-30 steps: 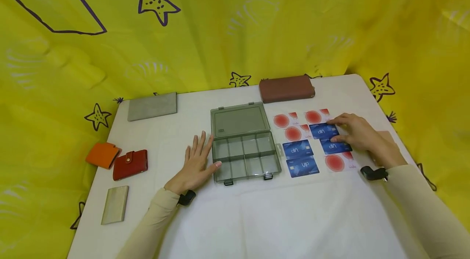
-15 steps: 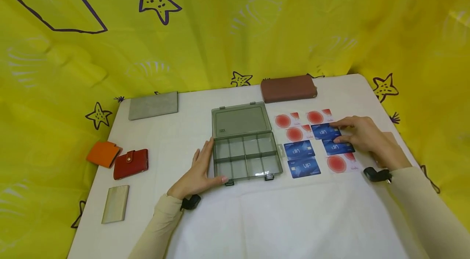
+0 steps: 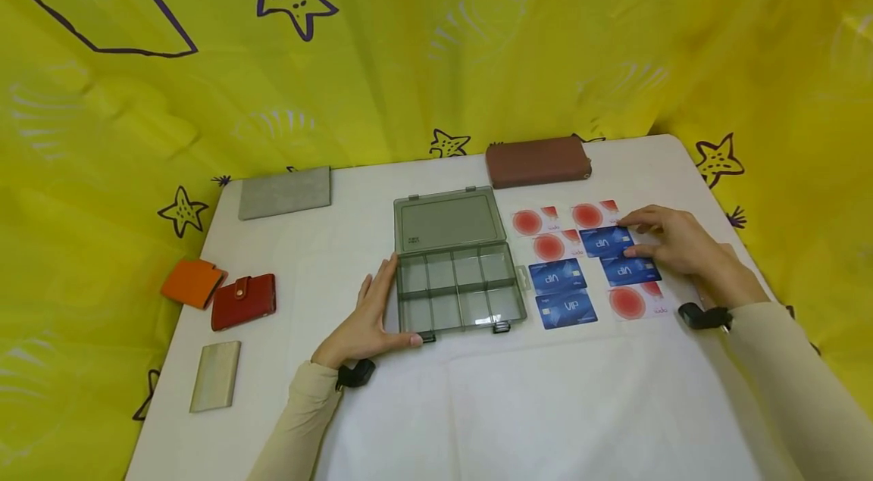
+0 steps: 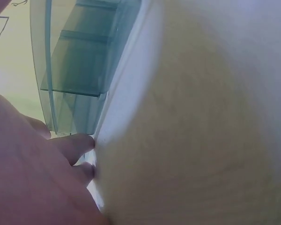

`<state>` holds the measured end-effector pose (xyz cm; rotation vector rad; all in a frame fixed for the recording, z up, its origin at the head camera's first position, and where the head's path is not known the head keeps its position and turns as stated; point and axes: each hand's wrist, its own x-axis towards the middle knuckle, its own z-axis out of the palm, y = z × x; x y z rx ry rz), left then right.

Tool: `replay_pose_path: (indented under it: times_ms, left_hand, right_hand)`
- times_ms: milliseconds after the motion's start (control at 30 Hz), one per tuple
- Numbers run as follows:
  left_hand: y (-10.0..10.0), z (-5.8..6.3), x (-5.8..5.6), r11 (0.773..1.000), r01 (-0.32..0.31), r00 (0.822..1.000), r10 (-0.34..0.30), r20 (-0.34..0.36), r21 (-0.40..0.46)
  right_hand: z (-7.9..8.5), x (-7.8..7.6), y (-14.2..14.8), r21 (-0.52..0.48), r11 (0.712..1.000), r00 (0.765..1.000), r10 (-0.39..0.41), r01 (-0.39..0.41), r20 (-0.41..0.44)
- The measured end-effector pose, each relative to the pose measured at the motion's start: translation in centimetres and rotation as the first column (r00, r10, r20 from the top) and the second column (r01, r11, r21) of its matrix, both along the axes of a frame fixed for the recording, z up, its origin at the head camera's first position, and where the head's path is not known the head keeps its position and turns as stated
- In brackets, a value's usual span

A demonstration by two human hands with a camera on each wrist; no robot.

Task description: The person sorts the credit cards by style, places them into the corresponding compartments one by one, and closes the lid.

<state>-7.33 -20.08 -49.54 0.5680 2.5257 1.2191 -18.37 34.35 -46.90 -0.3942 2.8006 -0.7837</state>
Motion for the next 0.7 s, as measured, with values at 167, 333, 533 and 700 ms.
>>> replay_pose_path:
  times_ms: [167,333,533,700]
  left_hand:
    - [-0.1,-0.1,0.0,1.0,-0.004,1.0,0.004,-0.012,0.006]
    - [-0.1,-0.4,0.1,1.0,-0.005,1.0,0.006,-0.015,0.013]
    - [0.0,-0.5,0.2,1.0,-0.007,1.0,0.007,-0.019,0.017]
    - [0.0,-0.4,0.2,1.0,-0.018,1.0,0.018,-0.015,0.023]
  right_hand:
    - [-0.1,-0.2,-0.2,-0.007,1.0,1.0,0.003,-0.003,-0.031]
    - [-0.1,0.0,-0.9,0.02,1.0,1.0,0.014,-0.014,-0.018]
    - [0.1,0.3,-1.3,0.07,0.997,0.999,0.017,-0.014,-0.044]
    - [0.1,0.7,-1.1,0.054,0.998,0.997,0.034,-0.03,-0.065]
